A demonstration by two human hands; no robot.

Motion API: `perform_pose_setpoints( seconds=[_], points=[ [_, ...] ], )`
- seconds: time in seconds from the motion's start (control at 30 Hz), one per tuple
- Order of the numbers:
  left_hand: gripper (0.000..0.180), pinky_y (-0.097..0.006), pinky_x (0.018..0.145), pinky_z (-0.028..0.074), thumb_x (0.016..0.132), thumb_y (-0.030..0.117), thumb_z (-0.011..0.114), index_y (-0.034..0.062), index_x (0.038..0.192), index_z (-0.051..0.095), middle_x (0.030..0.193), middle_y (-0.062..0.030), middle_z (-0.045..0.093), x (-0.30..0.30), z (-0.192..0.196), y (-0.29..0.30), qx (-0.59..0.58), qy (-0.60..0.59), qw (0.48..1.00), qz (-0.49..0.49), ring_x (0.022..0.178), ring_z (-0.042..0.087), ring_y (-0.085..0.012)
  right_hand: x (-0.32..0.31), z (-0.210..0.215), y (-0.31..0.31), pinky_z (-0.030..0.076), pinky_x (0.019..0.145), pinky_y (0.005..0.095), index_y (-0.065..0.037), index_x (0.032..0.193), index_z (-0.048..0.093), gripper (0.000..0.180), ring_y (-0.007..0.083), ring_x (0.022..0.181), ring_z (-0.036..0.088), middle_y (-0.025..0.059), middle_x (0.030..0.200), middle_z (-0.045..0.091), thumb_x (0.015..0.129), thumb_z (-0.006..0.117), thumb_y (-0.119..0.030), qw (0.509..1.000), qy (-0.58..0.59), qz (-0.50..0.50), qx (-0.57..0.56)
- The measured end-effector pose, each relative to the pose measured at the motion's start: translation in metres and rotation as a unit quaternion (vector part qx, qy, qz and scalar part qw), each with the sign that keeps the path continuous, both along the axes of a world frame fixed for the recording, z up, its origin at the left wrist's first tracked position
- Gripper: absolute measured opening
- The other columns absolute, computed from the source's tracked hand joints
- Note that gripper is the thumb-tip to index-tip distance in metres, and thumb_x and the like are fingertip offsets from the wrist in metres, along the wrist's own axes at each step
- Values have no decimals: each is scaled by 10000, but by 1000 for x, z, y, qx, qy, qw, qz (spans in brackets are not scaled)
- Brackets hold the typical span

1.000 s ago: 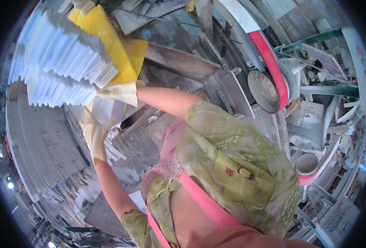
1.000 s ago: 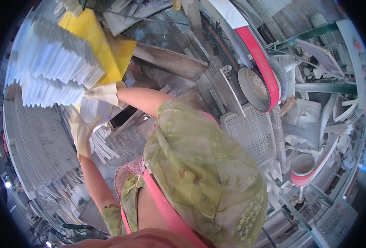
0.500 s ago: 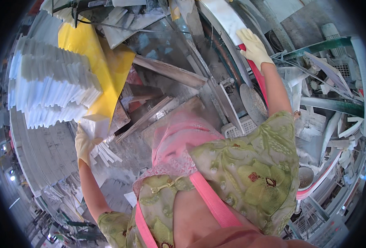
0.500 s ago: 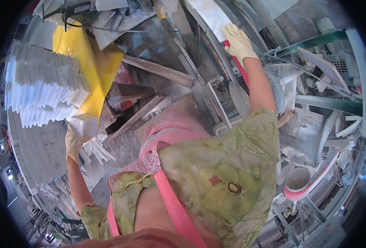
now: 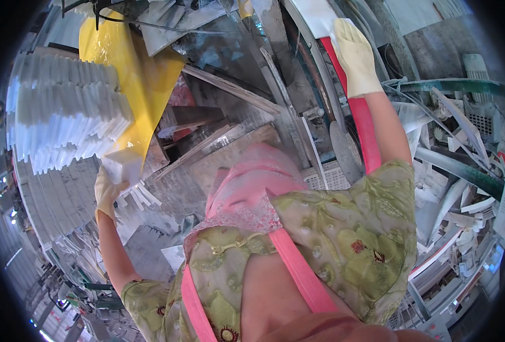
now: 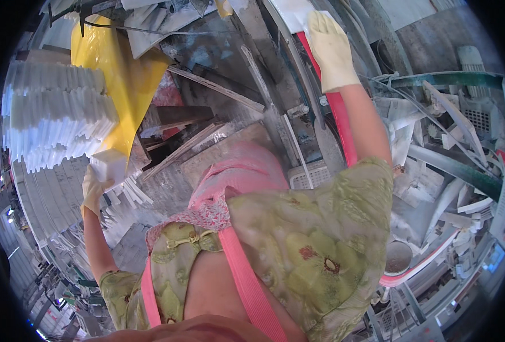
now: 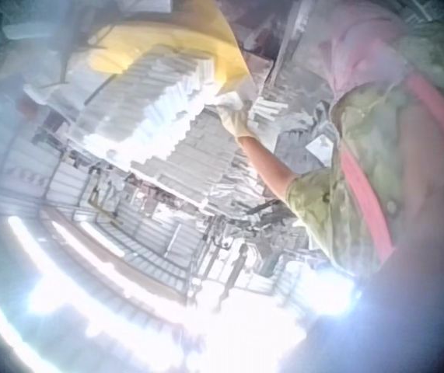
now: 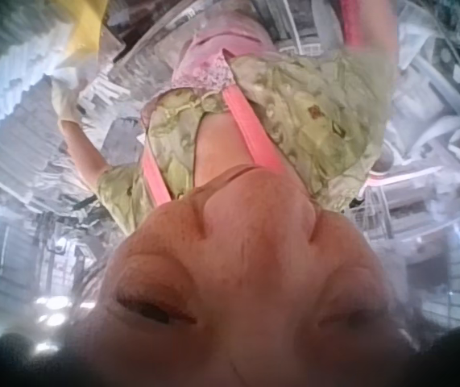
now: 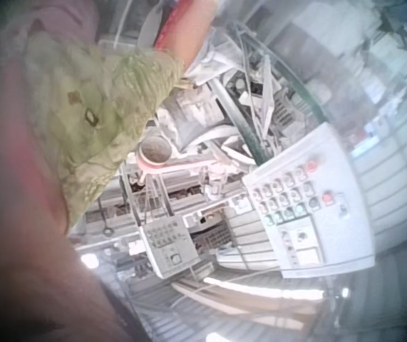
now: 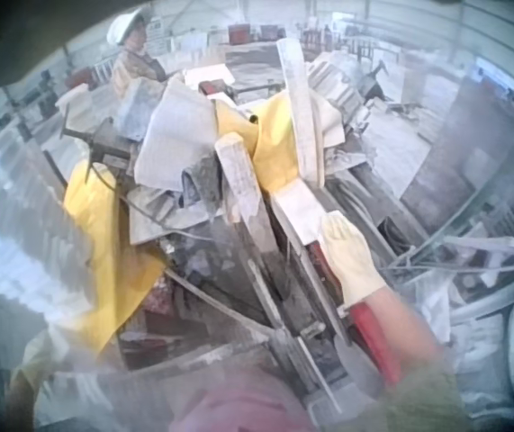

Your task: The person repeatedly picks small white foam blocks from a nearby pile and stacks them onto a yellow tray. They occasionally pause to align or inspect the blocks before placing them. The task continues in a repetitive cycle of pick, align, and stack.

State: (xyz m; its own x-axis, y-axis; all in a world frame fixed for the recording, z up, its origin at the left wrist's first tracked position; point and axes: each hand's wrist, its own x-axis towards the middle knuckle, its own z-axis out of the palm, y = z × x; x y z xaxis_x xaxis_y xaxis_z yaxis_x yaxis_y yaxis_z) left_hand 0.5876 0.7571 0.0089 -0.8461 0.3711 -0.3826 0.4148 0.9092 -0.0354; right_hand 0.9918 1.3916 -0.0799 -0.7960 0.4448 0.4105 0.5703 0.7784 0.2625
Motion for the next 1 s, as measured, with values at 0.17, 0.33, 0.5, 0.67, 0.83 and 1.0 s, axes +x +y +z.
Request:
perform_pose_setpoints(
  seconds=[0.17,0.33,0.5,0.67,0.83,1.0],
  points=[
    [933,-419,991,523,541,289,903,33,1346,507,1251,-194,644,2,0,-3,48,-21,999,9,1165,637,-370,-24,-8,13,327,1202,456,-68,1506,431,675,218,1423,466,100,1520,513,900,679,-233,994,-64,72,-54],
    [951,-428,984,524,543,289,903,41,1367,499,1236,-202,647,5,-1,-4,31,1,1000,6,1156,638,-379,-47,5,31,300,1214,464,-106,1560,370,859,213,1477,390,74,1608,403,816,782,-233,976,-189,65,-91],
    [1031,-427,1035,493,541,295,911,-1,1420,462,1263,-229,646,5,-6,-8,40,34,999,-15,1213,616,-385,-59,20,61,285,1230,445,-48,1560,340,1055,266,1478,388,149,1583,423,696,888,-305,961,-203,131,-133],
    [809,-467,911,526,557,378,921,69,1240,614,1099,-195,705,5,-11,-12,86,60,992,-63,1066,668,-382,-49,8,56,386,1173,426,-76,1493,458,840,335,1411,467,195,1506,496,728,803,-107,937,-161,282,-126],
    [1064,-425,868,573,581,464,885,-39,1405,439,1164,-254,672,13,-1,4,-68,61,995,-40,1036,696,-385,-35,1,57,540,997,448,-152,1523,460,631,320,1321,573,146,1545,485,904,567,-92,967,-141,186,-106],
    [1202,-376,852,588,574,475,900,-87,1467,324,1170,-246,673,24,11,24,-98,44,994,-21,1049,705,-353,-26,-7,55,519,1027,447,-85,1546,403,613,361,1327,559,189,1560,453,941,504,-77,965,-118,206,-109]
  ],
)
